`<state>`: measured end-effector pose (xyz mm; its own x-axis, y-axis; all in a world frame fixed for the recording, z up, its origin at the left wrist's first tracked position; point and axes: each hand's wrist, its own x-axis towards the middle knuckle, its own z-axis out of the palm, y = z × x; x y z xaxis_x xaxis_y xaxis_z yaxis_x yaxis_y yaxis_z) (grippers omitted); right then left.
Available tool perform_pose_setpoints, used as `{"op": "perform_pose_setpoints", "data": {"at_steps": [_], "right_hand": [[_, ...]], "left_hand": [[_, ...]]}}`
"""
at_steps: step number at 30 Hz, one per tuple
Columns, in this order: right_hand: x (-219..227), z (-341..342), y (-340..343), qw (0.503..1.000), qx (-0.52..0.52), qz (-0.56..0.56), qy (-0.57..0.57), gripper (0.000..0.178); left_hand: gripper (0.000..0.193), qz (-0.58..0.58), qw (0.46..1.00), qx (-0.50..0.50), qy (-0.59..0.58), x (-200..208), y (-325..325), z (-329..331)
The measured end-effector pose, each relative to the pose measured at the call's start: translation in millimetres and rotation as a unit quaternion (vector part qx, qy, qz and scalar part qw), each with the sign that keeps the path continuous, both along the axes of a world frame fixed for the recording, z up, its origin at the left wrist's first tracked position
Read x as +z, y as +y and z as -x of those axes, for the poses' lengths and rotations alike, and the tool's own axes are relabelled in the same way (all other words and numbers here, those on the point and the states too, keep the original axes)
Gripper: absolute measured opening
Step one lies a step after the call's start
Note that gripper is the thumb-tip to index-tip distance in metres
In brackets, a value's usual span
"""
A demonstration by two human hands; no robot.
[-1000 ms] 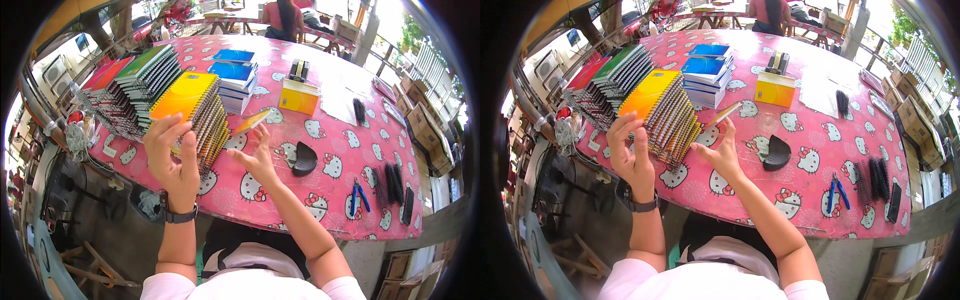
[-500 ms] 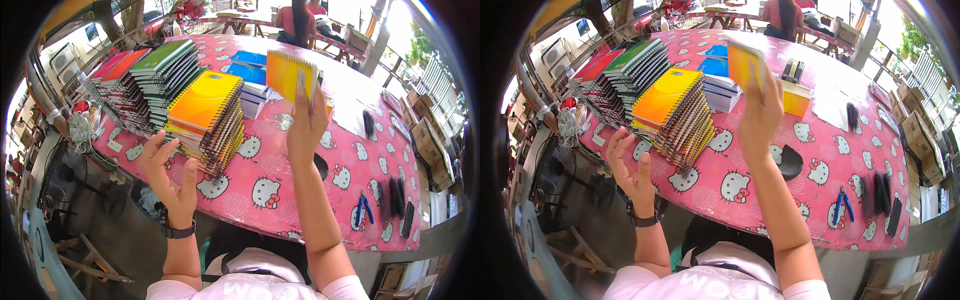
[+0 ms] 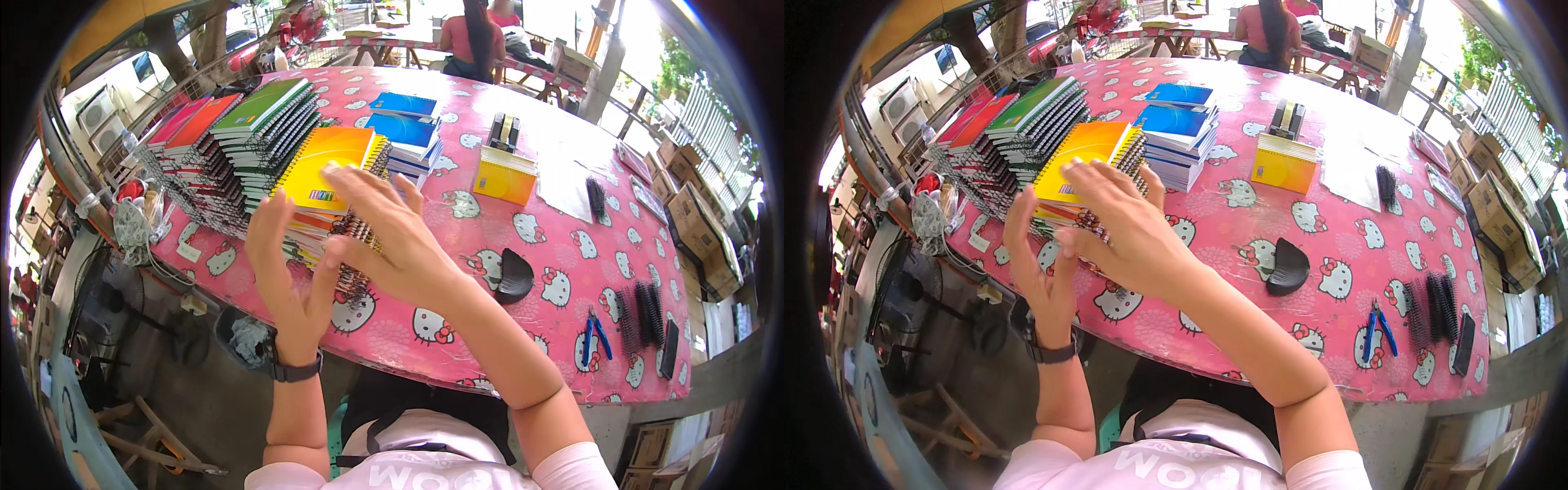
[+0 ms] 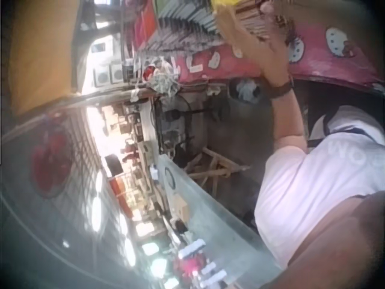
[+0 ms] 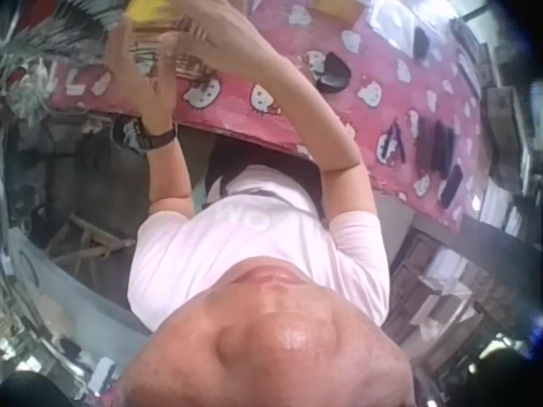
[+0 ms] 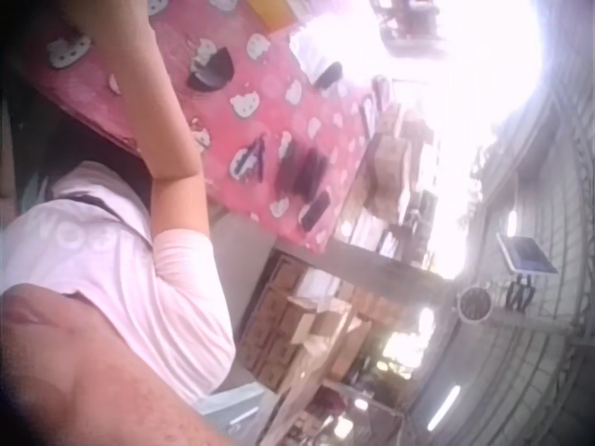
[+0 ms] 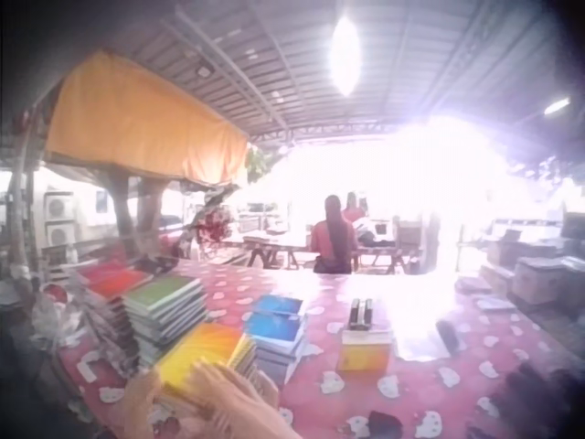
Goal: The person inserts a black plastic spiral coil through the pre-punched holes of a yellow notebook cover and paper stack, threading it by hand and then using a black tool to crimp the ends, before stacking the completed notebook.
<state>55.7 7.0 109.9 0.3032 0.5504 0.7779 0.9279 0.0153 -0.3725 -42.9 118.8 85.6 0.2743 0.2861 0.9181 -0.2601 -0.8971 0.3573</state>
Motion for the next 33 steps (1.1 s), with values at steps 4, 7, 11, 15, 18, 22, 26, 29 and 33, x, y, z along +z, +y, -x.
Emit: {"op": "perform_pose_setpoints", "data": {"at_steps": [4,7,11,15,18,22,26,29,33], "right_hand": [[-37,-29,-52,0.982,-0.01,-0.086,0.169,0.035],[-83,-63,-106,0.954,-0.075,-0.034,0.29,0.019],[-118,-110,-170,0.914,-0.275,-0.081,0.287,0.015],[-149,-136,-178,0.905,-0.342,-0.088,0.239,0.013],[-168,-140,-179,0.9,-0.343,-0.041,0.265,0.013],[-167,-146,-179,0.87,-0.307,-0.105,0.371,0.014],[-172,-147,-176,0.89,-0.337,-0.083,0.297,0.018],[-167,-143,-178,0.883,-0.322,-0.064,0.335,0.02],[-162,-140,-178,0.888,-0.324,-0.067,0.319,0.019]], "left_hand": [[0.039,-0.107,0.983,0.022,0.148,13,14,-12],[0.044,-0.088,0.98,-0.028,0.173,18,30,-4],[0.039,-0.12,0.985,0.072,0.106,27,3,-12],[0.027,-0.113,0.987,-0.108,0.042,19,-82,-44],[0.02,-0.136,0.965,-0.219,0.036,-7,-135,-152],[0.025,-0.143,0.974,-0.124,0.123,-61,-131,-292],[0.026,-0.221,0.952,-0.101,0.184,-94,-121,-357],[0.021,-0.225,0.938,-0.135,0.228,-92,-117,-377],[0.015,-0.174,0.942,-0.164,0.234,-81,-116,-379]]}}
